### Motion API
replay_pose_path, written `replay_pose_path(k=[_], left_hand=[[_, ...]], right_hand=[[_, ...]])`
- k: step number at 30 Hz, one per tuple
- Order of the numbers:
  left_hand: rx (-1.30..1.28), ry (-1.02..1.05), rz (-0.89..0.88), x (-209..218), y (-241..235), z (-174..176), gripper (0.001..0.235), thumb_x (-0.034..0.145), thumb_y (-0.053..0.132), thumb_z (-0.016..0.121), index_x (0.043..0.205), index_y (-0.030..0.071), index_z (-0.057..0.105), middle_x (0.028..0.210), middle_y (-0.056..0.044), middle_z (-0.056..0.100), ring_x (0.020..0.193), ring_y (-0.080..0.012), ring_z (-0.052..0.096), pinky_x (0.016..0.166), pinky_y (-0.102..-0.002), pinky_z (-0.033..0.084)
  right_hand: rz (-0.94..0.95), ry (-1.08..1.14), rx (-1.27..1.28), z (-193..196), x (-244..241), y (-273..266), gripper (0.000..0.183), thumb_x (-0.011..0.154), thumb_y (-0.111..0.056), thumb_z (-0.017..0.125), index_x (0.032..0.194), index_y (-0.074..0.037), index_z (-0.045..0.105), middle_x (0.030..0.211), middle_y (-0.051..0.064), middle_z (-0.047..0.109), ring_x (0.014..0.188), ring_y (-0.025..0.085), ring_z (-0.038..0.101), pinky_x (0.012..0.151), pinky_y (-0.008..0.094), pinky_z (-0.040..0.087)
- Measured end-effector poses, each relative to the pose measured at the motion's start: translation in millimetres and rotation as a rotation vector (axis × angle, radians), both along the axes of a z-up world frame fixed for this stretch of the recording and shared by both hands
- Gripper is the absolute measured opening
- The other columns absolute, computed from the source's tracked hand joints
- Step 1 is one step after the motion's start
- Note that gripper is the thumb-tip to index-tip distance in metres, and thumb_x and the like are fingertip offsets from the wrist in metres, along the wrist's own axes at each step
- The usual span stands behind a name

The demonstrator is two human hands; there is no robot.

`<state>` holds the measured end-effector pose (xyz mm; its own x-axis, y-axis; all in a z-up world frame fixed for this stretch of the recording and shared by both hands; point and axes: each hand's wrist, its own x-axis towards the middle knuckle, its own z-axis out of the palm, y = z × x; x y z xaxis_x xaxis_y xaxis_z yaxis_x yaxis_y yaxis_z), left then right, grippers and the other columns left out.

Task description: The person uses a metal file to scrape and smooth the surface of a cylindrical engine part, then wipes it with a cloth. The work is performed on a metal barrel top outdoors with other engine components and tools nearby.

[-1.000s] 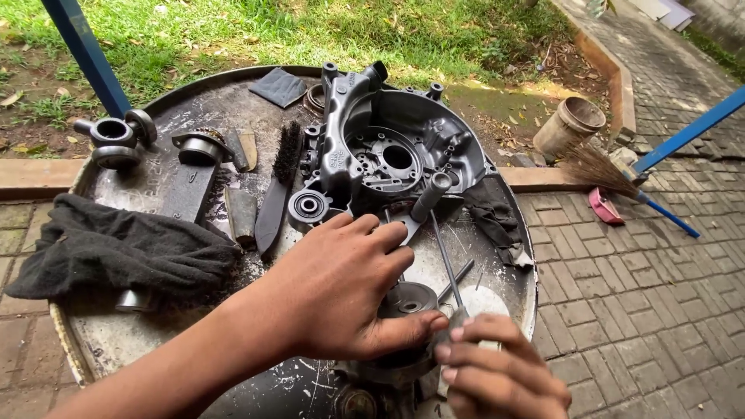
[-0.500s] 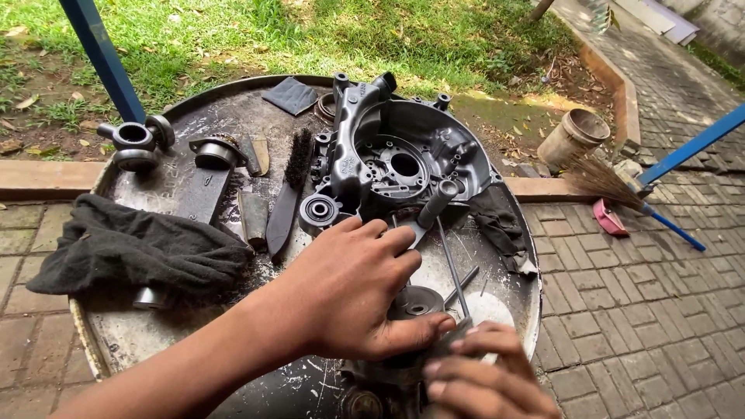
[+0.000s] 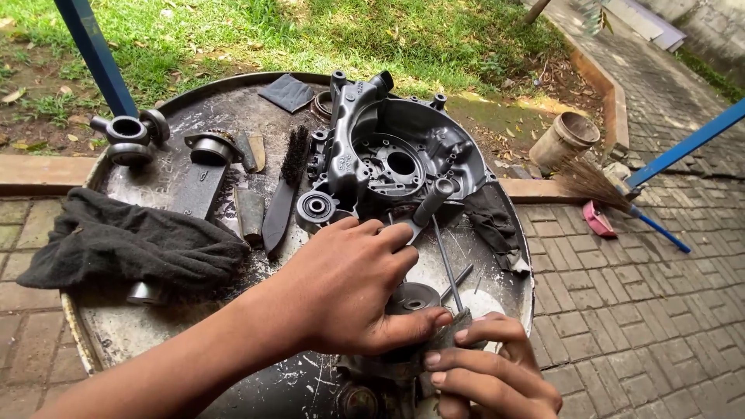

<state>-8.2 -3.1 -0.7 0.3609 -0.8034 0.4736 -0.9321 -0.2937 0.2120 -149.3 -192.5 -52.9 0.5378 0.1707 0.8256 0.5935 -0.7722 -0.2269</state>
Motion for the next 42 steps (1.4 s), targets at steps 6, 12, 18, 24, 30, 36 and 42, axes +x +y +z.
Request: replay_pose_path(k=[6, 12, 18, 24, 30, 36, 42], left_hand=[[0.006, 0.008, -0.013, 1, 0, 1, 0.063, 0.095, 0.066, 0.045, 0.083, 0.008, 0.066, 0.092, -0.013, 0.061, 0.066, -0.0390, 0.062, 0.064, -0.052, 0.048], [0.016, 0.024, -0.020, 2, 1, 0, 0.061, 0.093, 0.067, 0.048, 0.086, 0.009, 0.066, 0.089, -0.011, 0.062, 0.070, -0.0375, 0.063, 0.068, -0.050, 0.049], [0.022, 0.010, -0.010, 2, 0, -3, 0.062, 0.094, 0.066, 0.046, 0.083, 0.009, 0.066, 0.090, -0.013, 0.061, 0.067, -0.0387, 0.062, 0.063, -0.052, 0.048], [0.001, 0.023, -0.019, 2, -2, -2, 0.059, 0.094, 0.064, 0.050, 0.082, 0.008, 0.065, 0.092, -0.012, 0.061, 0.067, -0.0384, 0.063, 0.064, -0.050, 0.049], [0.024, 0.014, -0.004, 2, 0, -3, 0.061, 0.094, 0.066, 0.049, 0.083, 0.009, 0.067, 0.090, -0.013, 0.062, 0.067, -0.0395, 0.062, 0.063, -0.052, 0.047], [0.049, 0.032, -0.012, 2, 1, -2, 0.064, 0.095, 0.067, 0.043, 0.083, 0.009, 0.067, 0.088, -0.013, 0.061, 0.066, -0.0373, 0.063, 0.062, -0.053, 0.047], [0.000, 0.011, -0.002, 2, 0, -4, 0.061, 0.096, 0.065, 0.046, 0.084, 0.008, 0.067, 0.088, -0.013, 0.062, 0.067, -0.0387, 0.064, 0.065, -0.052, 0.049]], right_hand=[[0.095, 0.195, -0.199, -9, -13, -13, 0.018, 0.095, -0.036, 0.066, 0.105, -0.035, 0.080, 0.117, -0.010, 0.065, 0.106, 0.007, 0.063, 0.099, 0.029, 0.049], [-0.061, 0.082, -0.172, -12, -10, 28, 0.014, 0.092, -0.032, 0.070, 0.097, -0.043, 0.076, 0.107, -0.031, 0.069, 0.099, 0.002, 0.056, 0.100, 0.027, 0.042], [-0.062, -0.040, 0.143, -50, 5, -6, 0.025, 0.088, -0.047, 0.065, 0.077, -0.028, 0.076, 0.103, 0.000, 0.063, 0.099, 0.012, 0.065, 0.099, 0.031, 0.051], [0.009, 0.120, -0.043, -7, -6, -17, 0.015, 0.085, -0.037, 0.073, 0.093, -0.026, 0.080, 0.112, 0.003, 0.072, 0.108, 0.012, 0.069, 0.105, 0.036, 0.055], [-0.099, 0.102, -0.056, -33, -11, 23, 0.014, 0.088, -0.040, 0.070, 0.098, -0.037, 0.079, 0.098, -0.013, 0.049, 0.085, 0.004, 0.052, 0.087, 0.024, 0.048], [-0.107, 0.013, -0.145, -45, -9, 14, 0.022, 0.081, -0.047, 0.082, 0.101, -0.040, 0.075, 0.110, -0.020, 0.054, 0.095, 0.002, 0.052, 0.096, 0.027, 0.047], [-0.095, -0.110, -0.007, -36, 2, -1, 0.017, 0.085, -0.050, 0.067, 0.081, -0.035, 0.074, 0.098, -0.002, 0.067, 0.089, 0.008, 0.065, 0.089, 0.031, 0.052]])
